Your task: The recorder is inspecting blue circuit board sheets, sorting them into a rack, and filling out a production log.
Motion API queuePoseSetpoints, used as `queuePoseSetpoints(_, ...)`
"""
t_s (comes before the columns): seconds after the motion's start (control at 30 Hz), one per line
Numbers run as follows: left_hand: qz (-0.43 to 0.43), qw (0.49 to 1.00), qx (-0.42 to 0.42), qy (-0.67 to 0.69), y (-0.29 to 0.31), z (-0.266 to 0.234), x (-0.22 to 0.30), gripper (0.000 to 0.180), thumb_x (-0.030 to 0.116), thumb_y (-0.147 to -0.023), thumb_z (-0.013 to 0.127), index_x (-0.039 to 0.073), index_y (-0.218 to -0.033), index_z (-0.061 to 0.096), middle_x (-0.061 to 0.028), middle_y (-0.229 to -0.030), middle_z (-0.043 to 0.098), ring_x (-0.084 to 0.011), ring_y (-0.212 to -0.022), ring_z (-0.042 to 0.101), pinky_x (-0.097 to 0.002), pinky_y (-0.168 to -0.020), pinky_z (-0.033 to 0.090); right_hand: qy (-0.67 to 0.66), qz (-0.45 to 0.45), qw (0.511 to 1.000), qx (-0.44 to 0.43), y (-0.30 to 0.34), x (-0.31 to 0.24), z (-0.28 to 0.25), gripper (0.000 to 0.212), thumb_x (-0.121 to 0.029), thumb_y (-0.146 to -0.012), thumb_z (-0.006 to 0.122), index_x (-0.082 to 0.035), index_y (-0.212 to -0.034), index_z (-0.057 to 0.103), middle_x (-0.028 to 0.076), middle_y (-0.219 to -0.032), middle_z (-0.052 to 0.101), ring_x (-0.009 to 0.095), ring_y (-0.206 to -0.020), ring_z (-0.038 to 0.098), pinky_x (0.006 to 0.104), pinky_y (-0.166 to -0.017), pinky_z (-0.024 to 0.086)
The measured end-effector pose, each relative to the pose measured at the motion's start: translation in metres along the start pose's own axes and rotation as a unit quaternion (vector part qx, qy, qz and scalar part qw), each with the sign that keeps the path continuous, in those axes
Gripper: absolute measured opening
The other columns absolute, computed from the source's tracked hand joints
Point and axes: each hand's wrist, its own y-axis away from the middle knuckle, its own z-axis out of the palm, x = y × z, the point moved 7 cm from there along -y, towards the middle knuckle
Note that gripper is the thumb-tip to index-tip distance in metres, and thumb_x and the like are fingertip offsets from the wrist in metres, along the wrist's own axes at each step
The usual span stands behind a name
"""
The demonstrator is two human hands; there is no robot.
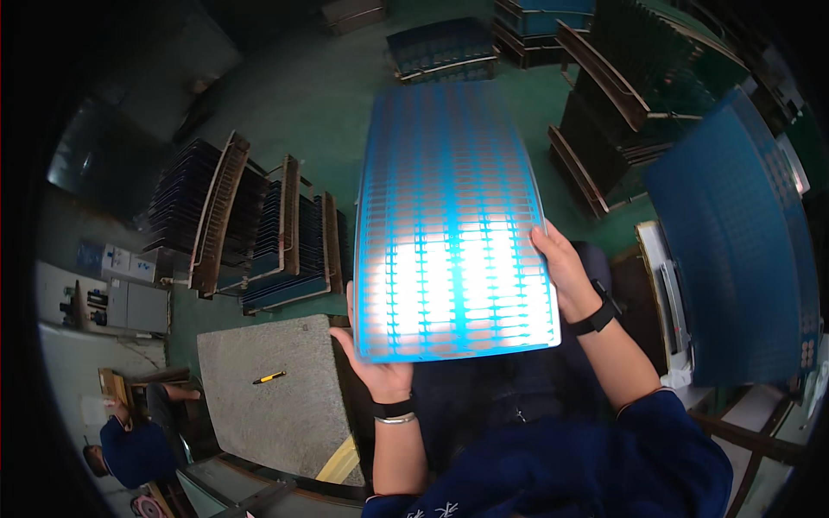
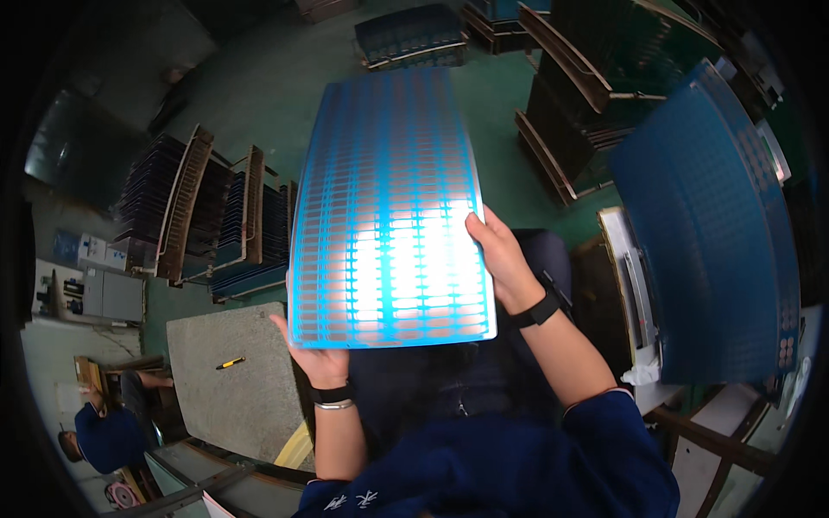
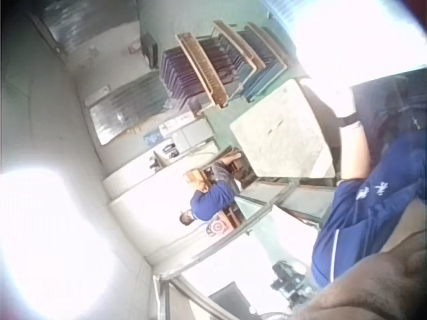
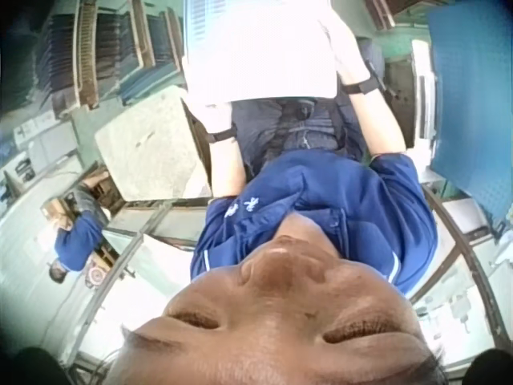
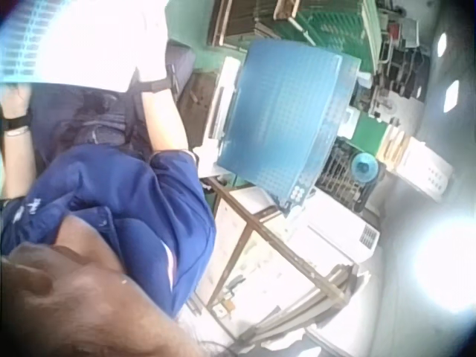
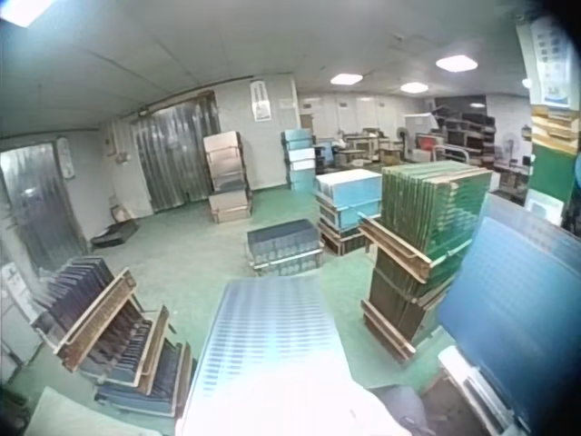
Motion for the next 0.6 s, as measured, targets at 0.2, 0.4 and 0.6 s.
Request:
queuePoseSetpoints(0.2,-0.022,0.993,0.109,-0.048,0.024,-0.04,-0.024,0.04,0.037,-0.097,0.042,0.007,-0.123,0.048,-0.0061,-0.12,0.056,-0.0215,-0.111,0.052,-0.0402,-0.096,0.043,-0.017,0.033,0.998,-0.043,0.023,0.038,0.029,0.036,-0.016,-0.092,0.055,-0.004,-0.125,0.047,0.007,-0.118,0.057,0.016,-0.105,0.057,0.0333,-0.087,0.049)
queuePoseSetpoints(0.4,-0.059,0.976,0.118,-0.171,0.015,-0.061,0.023,0.042,0.03,-0.093,0.055,0.002,-0.123,0.046,-0.0096,-0.12,0.056,-0.0229,-0.103,0.058,-0.0369,-0.087,0.048,-0.068,-0.223,0.966,0.113,0.006,-0.088,-0.083,0.023,-0.014,-0.095,0.048,0.0,-0.113,0.052,0.008,-0.11,0.06,0.015,-0.101,0.058,0.0297,-0.09,0.047)
queuePoseSetpoints(0.6,0.025,0.955,0.173,-0.242,0.019,-0.121,0.072,0.033,0.027,-0.093,0.056,0.004,-0.115,0.052,-0.0065,-0.109,0.061,-0.0164,-0.098,0.059,-0.0321,-0.084,0.049,0.094,-0.211,0.968,0.1,0.039,-0.139,-0.081,0.037,-0.02,-0.093,0.052,0.006,-0.12,0.052,0.013,-0.114,0.061,0.018,-0.101,0.06,0.0306,-0.09,0.047)
